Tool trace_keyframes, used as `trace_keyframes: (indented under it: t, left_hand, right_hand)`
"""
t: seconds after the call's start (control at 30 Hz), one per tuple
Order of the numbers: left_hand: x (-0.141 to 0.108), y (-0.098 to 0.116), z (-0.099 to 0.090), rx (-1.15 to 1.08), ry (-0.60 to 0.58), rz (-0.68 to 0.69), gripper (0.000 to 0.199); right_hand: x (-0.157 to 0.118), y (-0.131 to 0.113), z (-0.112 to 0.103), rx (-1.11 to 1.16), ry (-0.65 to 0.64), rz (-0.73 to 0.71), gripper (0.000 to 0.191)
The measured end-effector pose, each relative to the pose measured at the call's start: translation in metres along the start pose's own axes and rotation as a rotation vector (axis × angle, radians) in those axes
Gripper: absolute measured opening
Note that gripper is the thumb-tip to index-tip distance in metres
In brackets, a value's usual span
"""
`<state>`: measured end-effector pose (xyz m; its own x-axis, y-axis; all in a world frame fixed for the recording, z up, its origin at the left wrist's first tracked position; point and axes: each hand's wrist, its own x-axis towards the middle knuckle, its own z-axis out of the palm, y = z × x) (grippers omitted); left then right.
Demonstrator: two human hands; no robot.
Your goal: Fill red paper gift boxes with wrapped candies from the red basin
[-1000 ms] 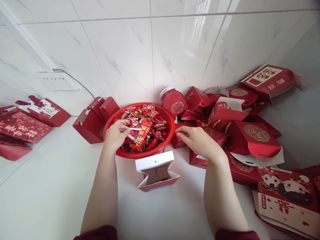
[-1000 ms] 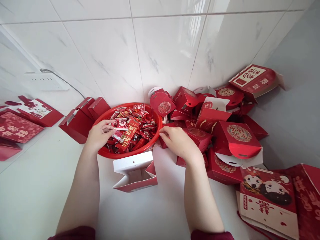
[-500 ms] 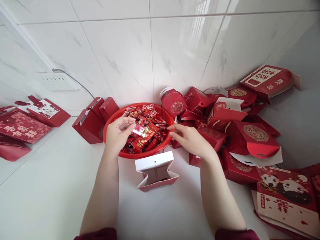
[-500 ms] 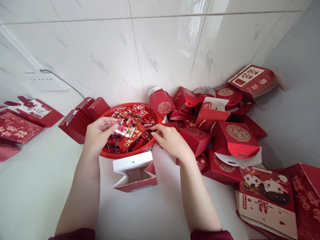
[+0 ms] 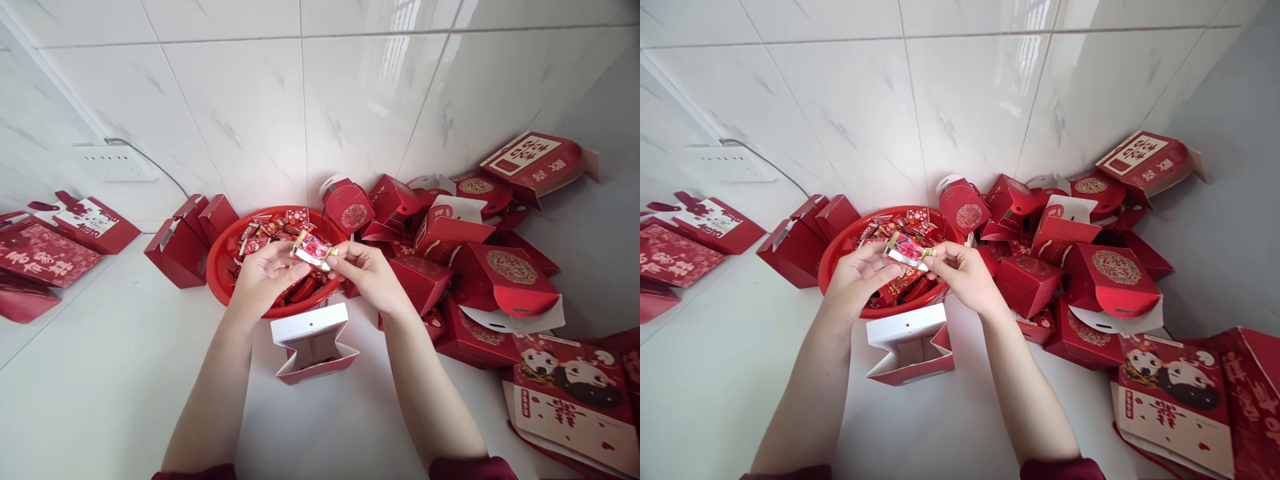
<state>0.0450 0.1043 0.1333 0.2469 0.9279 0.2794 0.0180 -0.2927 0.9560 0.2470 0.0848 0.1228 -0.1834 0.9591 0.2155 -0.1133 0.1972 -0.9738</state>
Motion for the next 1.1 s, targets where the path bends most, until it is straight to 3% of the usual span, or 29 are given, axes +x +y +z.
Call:
trace_keyframes:
  t: [0.17, 0.37, 0.63, 0.73, 0.83, 0.93, 1.0, 1.1]
  left_hand:
    - [-0.006, 0.009, 0.009, 0.009, 0.036, -0.068, 0.027]
    - [-0.007, 0.009, 0.007, 0.057, 0.051, -0.057, 0.02]
    - [-0.008, 0.002, 0.008, 0.136, 0.019, 0.037, 0.016]
    - [-0.007, 0.006, 0.007, 0.09, 0.007, 0.031, 0.018]
    - [-0.006, 0.01, 0.002, -0.042, -0.071, -0.079, 0.031]
    - [-0.004, 0.009, -0.001, -0.219, -0.179, -0.242, 0.041]
    - [-0.003, 0.008, -0.002, -0.271, -0.182, -0.266, 0.046]
    - [-0.005, 0.01, 0.0, -0.123, -0.122, -0.22, 0.04]
  right_hand:
    - [0.001, 0.002, 0.002, 0.042, -0.019, -0.016, 0.024]
    - [-0.002, 0.002, 0.005, 0.017, -0.043, -0.077, 0.022]
    - [-0.004, 0.002, 0.006, -0.092, 0.034, -0.159, 0.02]
    - [-0.005, 0.002, 0.007, -0.143, 0.08, -0.252, 0.015]
    - [-0.007, -0.002, 0.008, -0.235, 0.141, -0.451, 0.009]
    - [-0.009, -0.006, 0.008, -0.358, 0.141, -0.602, 0.015]
    - [-0.01, -0.008, 0.007, -0.411, 0.091, -0.631, 0.02]
    - [-0.011, -0.009, 0.007, -0.44, 0.009, -0.6, 0.029]
